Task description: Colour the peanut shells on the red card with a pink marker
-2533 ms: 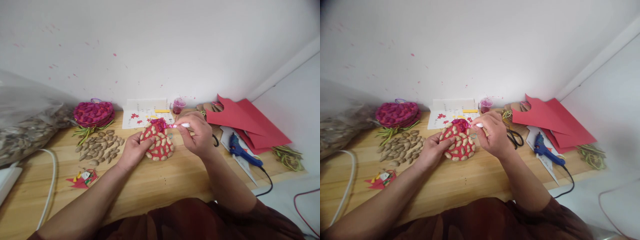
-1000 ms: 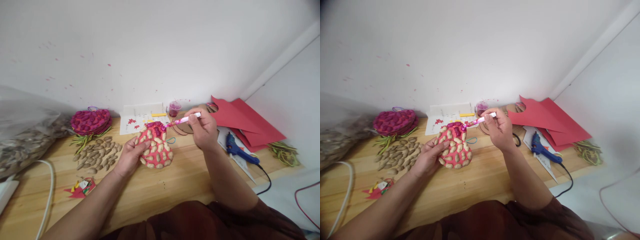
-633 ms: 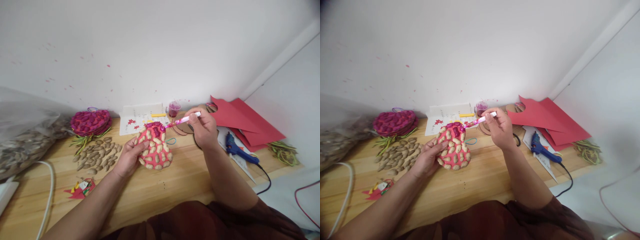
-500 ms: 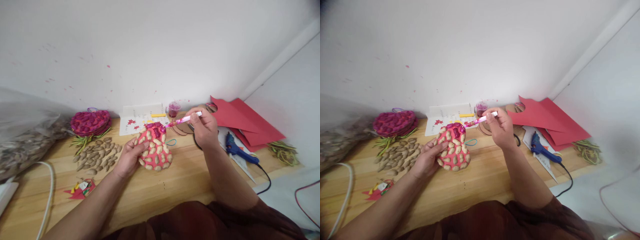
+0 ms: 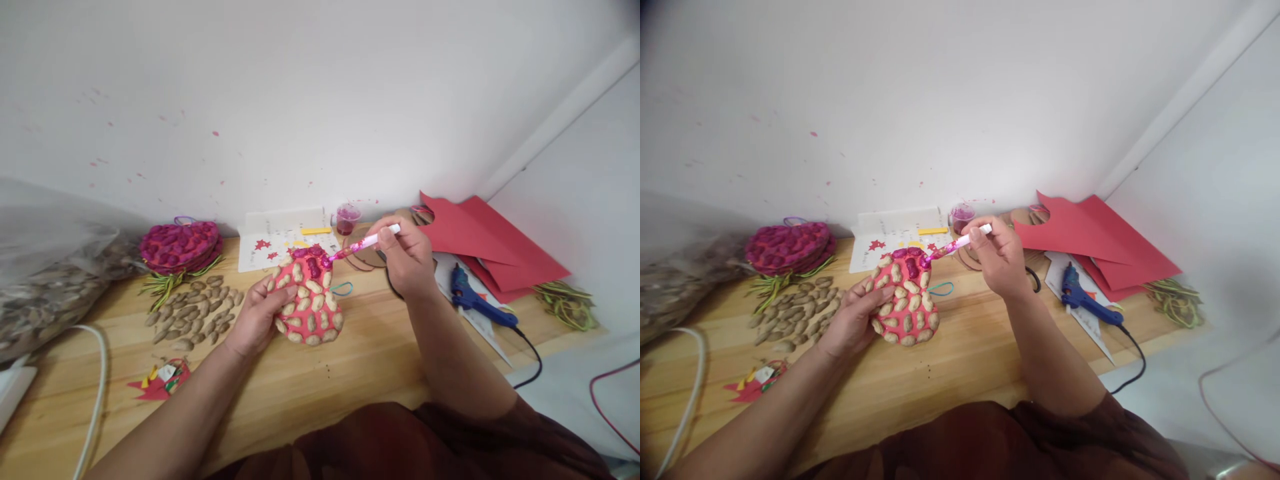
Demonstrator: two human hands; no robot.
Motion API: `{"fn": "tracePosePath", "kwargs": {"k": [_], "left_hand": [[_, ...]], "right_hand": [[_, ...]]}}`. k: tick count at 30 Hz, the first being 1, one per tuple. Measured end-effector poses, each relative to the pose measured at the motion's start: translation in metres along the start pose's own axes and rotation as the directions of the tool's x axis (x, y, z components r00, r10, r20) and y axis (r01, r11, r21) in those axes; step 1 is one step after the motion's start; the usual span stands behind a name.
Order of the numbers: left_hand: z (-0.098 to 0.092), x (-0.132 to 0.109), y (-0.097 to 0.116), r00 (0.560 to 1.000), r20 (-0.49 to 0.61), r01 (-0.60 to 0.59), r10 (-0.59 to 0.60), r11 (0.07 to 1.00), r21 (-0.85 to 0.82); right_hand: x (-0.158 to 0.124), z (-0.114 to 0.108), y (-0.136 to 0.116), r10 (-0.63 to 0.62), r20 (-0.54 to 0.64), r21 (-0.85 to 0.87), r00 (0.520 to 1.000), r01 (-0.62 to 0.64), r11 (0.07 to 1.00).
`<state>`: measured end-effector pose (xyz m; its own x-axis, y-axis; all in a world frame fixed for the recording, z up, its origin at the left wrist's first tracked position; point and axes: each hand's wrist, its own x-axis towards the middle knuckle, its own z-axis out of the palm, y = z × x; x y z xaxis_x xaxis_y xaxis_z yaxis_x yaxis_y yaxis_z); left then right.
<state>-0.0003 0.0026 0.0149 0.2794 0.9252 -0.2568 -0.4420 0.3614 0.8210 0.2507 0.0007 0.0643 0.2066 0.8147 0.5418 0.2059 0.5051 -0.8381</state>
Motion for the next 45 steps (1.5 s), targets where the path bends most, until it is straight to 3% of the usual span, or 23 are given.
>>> {"fn": "tracePosePath", "kwargs": {"k": [7, 22, 45], "left_hand": [[-0.002, 0.001, 0.000, 1.000, 0.009, -0.022, 0.022, 0.999, 0.026], [-0.002, 0.001, 0.002, 0.999, 0.024, -0.034, 0.034, 0.999, 0.002], [-0.007, 0.002, 0.002, 1.000, 0.018, -0.019, 0.018, 1.000, 0.007]], "right_hand": [[0.001, 0.002, 0.000, -0.007, -0.052, -0.012, 0.999, 0.007, 1.000], [0.001, -0.003, 0.012, 0.054, 0.004, 0.108, 0.999, -0.054, 0.993], [0.002, 0.001, 0.012, 0.097, -0.009, 0.192, 0.995, -0.094, 0.977]]}}
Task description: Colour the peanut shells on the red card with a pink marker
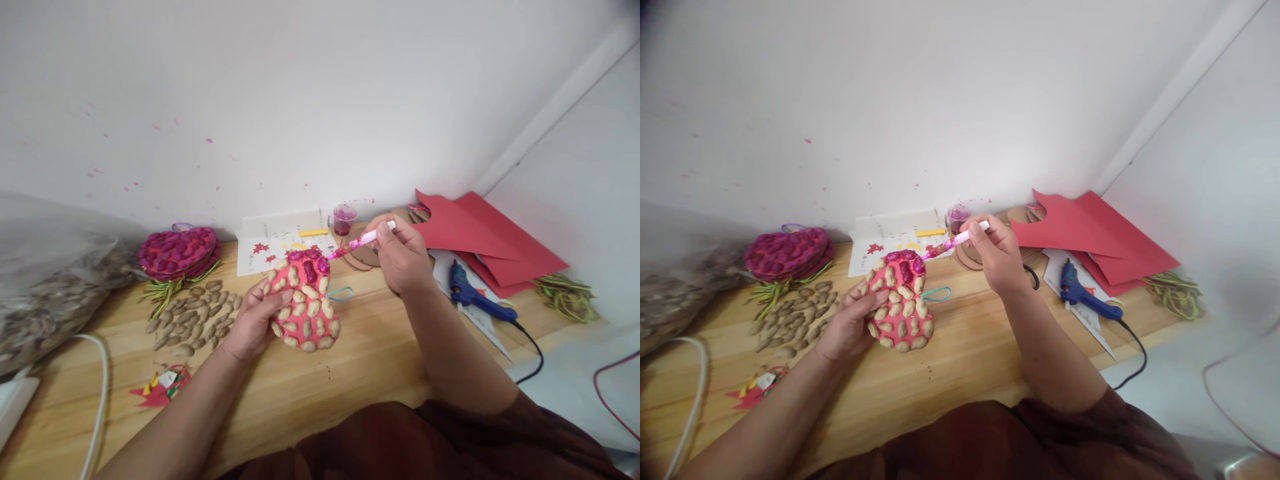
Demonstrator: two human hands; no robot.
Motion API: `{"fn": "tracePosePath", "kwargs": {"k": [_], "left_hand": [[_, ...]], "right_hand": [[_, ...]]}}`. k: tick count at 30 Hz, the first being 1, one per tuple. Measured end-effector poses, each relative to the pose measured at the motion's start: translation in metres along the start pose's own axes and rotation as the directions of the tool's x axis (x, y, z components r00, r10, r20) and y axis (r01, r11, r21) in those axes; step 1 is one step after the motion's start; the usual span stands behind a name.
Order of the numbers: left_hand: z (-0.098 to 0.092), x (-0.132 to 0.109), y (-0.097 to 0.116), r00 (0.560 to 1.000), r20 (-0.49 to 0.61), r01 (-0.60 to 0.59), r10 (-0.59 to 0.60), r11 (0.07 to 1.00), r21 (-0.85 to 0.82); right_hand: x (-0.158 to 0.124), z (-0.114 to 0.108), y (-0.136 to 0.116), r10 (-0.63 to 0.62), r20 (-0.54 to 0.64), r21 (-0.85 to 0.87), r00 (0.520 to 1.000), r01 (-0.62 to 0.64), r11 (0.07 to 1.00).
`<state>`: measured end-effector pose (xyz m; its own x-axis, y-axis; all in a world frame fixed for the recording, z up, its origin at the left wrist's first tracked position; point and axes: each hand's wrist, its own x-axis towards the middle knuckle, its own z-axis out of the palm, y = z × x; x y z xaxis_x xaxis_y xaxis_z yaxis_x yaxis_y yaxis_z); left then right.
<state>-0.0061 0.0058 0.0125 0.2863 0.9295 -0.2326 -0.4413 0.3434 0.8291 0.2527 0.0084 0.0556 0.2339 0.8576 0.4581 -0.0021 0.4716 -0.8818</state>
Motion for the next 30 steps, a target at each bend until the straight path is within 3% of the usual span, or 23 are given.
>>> {"fn": "tracePosePath", "kwargs": {"k": [7, 10, 14, 20, 24, 30], "left_hand": [[0.002, 0.001, 0.004, 0.999, 0.024, 0.039, -0.039, 0.999, -0.025], [0.002, 0.005, 0.001, 0.998, 0.005, 0.066, -0.065, 0.997, -0.037], [0.002, 0.011, -0.004, 0.998, -0.001, 0.056, -0.056, 0.998, -0.026], [0.002, 0.012, -0.005, 1.000, 0.021, 0.011, -0.012, 0.999, 0.033], [0.000, 0.011, -0.006, 0.999, 0.035, 0.011, -0.012, 0.999, 0.037], [-0.001, 0.013, -0.010, 0.998, 0.052, -0.029, 0.029, 1.000, 0.002]], "right_hand": [[0.001, 0.001, 0.002, 0.028, -0.019, 0.000, 0.999, -0.028, 1.000], [0.007, -0.003, 0.007, -0.004, -0.139, -0.049, 0.990, -0.003, 0.999], [0.024, -0.015, 0.016, -0.105, -0.299, -0.310, 0.949, 0.007, 0.951], [0.070, -0.020, 0.025, -0.204, -0.247, -0.669, 0.947, -0.015, 0.743], [0.092, -0.006, 0.031, -0.060, -0.158, -0.882, 0.986, -0.114, 0.456], [0.102, 0.006, 0.049, 0.066, -0.126, -0.942, 0.990, -0.141, 0.305]]}}
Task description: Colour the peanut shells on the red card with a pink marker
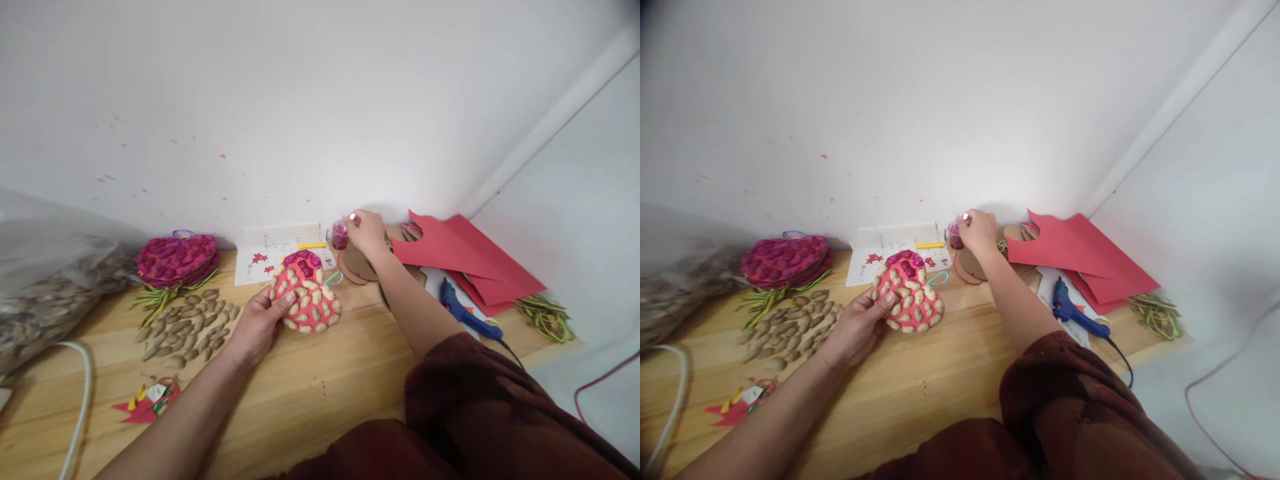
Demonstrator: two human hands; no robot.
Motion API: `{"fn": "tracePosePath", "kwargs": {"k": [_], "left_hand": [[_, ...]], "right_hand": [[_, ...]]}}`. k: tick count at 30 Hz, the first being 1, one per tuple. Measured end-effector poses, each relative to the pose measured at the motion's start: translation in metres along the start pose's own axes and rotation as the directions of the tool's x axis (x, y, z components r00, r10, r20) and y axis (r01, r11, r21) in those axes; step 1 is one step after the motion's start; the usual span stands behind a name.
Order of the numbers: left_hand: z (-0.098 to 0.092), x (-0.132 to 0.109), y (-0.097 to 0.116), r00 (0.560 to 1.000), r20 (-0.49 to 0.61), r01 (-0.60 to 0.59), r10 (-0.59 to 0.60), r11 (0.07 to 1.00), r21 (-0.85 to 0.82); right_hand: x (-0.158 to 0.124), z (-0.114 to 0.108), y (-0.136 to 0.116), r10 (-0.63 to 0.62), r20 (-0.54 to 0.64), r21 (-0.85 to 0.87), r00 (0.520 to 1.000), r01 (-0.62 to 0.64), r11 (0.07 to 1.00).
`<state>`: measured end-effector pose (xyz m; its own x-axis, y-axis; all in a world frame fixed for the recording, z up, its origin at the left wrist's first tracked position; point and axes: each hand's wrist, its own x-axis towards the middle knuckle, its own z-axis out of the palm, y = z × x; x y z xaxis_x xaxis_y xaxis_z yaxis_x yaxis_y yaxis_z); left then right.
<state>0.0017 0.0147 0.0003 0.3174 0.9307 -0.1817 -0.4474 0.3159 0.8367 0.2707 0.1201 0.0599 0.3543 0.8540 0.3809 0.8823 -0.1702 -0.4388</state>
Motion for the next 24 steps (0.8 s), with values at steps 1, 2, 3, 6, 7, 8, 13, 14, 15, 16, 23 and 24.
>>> {"fn": "tracePosePath", "kwargs": {"k": [1, 2, 3, 6, 7, 8, 13, 14, 15, 16, 23, 24], "left_hand": [[0.001, 0.000, 0.000, 1.000, 0.003, 0.002, -0.002, 1.000, -0.003], [0.002, 0.000, 0.001, 1.000, 0.007, 0.005, -0.005, 1.000, -0.006], [0.003, -0.001, 0.002, 1.000, 0.009, 0.009, -0.009, 1.000, -0.007], [0.006, -0.003, 0.006, 1.000, -0.009, 0.023, -0.023, 1.000, -0.019], [0.007, -0.003, 0.007, 0.999, -0.015, 0.027, -0.028, 0.999, -0.027], [0.007, -0.003, 0.007, 0.999, -0.021, 0.031, -0.032, 0.999, -0.039], [0.005, -0.001, 0.005, 0.999, -0.026, 0.043, -0.045, 0.995, -0.091], [0.004, -0.001, 0.005, 0.998, -0.029, 0.046, -0.049, 0.994, -0.096], [0.003, 0.000, 0.005, 0.998, -0.035, 0.053, -0.057, 0.994, -0.100], [0.003, 0.000, 0.006, 0.997, -0.040, 0.061, -0.065, 0.993, -0.105], [0.004, -0.001, 0.009, 0.997, -0.017, 0.071, -0.074, 0.983, -0.169], [0.004, -0.001, 0.009, 0.997, -0.015, 0.071, -0.075, 0.982, -0.177]], "right_hand": [[0.000, 0.003, 0.001, 0.003, 0.012, -0.018, 1.000, -0.002, 1.000], [0.000, 0.004, 0.001, 0.005, 0.021, -0.032, 1.000, -0.005, 0.999], [0.000, 0.006, 0.002, 0.006, 0.027, -0.041, 1.000, -0.005, 0.999], [-0.002, 0.005, 0.003, 0.004, 0.024, -0.038, 1.000, -0.003, 0.999], [-0.002, 0.003, 0.003, 0.003, 0.014, -0.027, 1.000, -0.002, 1.000], [-0.002, 0.001, 0.003, 0.001, 0.001, -0.013, 1.000, -0.001, 1.000], [-0.004, -0.009, 0.007, 0.001, -0.053, 0.096, 0.999, 0.005, 0.995], [-0.004, -0.010, 0.009, 0.003, -0.071, 0.125, 0.997, 0.006, 0.992], [-0.005, -0.010, 0.010, 0.009, -0.095, 0.161, 0.995, 0.007, 0.987], [-0.005, -0.011, 0.012, 0.017, -0.121, 0.201, 0.992, 0.008, 0.980], [-0.030, -0.027, 0.015, 0.132, -0.174, 0.633, 0.976, 0.008, 0.774], [-0.038, -0.031, 0.013, 0.169, -0.122, 0.760, 0.978, -0.018, 0.650]]}}
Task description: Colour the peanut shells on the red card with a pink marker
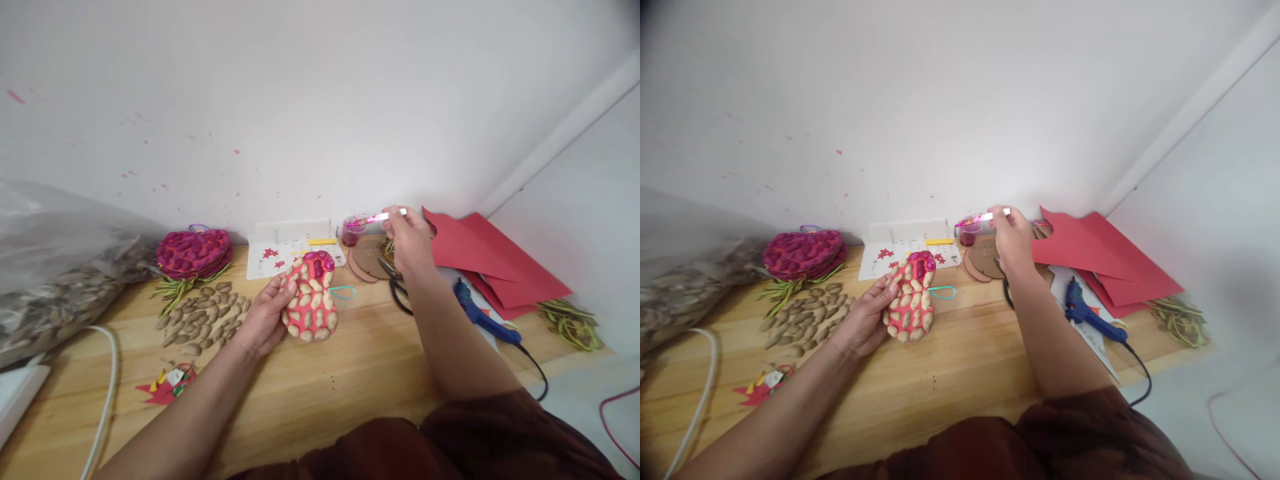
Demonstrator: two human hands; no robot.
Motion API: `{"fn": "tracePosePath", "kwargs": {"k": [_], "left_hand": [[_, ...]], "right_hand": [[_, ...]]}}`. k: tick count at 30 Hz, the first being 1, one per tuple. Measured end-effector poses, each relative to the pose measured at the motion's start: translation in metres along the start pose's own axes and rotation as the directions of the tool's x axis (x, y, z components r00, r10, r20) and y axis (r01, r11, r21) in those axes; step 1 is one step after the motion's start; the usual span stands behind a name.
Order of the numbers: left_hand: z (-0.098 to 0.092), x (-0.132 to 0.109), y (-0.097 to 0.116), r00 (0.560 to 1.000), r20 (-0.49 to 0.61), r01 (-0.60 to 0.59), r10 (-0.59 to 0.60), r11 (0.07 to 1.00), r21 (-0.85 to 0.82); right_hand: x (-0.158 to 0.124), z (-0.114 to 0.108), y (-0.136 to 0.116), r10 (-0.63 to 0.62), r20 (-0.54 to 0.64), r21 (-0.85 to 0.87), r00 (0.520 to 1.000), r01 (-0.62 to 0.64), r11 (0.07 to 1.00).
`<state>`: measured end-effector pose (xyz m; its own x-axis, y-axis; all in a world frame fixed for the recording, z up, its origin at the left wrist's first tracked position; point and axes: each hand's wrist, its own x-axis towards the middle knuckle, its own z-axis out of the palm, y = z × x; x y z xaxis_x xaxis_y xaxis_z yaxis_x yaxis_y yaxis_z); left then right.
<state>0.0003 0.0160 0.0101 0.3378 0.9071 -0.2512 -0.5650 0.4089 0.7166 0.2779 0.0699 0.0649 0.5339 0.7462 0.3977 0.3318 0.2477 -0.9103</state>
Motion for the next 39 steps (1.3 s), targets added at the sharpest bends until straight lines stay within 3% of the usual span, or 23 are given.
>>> {"fn": "tracePosePath", "kwargs": {"k": [2, 4, 7, 13, 39], "left_hand": [[-0.001, 0.000, 0.000, 1.000, 0.011, 0.005, -0.005, 1.000, -0.010], [-0.003, 0.000, 0.001, 0.999, 0.034, 0.012, -0.012, 1.000, -0.003], [-0.006, 0.001, 0.001, 0.998, 0.056, 0.006, -0.006, 1.000, -0.003], [-0.009, 0.002, 0.001, 0.997, 0.084, 0.004, -0.002, 1.000, -0.019], [-0.008, -0.003, 0.004, 0.980, 0.195, 0.023, -0.025, 1.000, 0.016]], "right_hand": [[-0.020, -0.005, -0.011, 0.096, 0.132, 0.217, 0.987, -0.123, 0.968], [-0.040, -0.009, -0.022, 0.106, 0.239, 0.336, 0.965, -0.184, 0.924], [-0.060, -0.013, -0.035, 0.050, 0.245, 0.417, 0.968, -0.152, 0.896], [-0.068, -0.014, -0.035, -0.054, 0.212, 0.424, 0.976, -0.041, 0.905], [-0.070, -0.006, -0.028, 0.011, 0.277, 0.494, 0.961, -0.152, 0.856]]}}
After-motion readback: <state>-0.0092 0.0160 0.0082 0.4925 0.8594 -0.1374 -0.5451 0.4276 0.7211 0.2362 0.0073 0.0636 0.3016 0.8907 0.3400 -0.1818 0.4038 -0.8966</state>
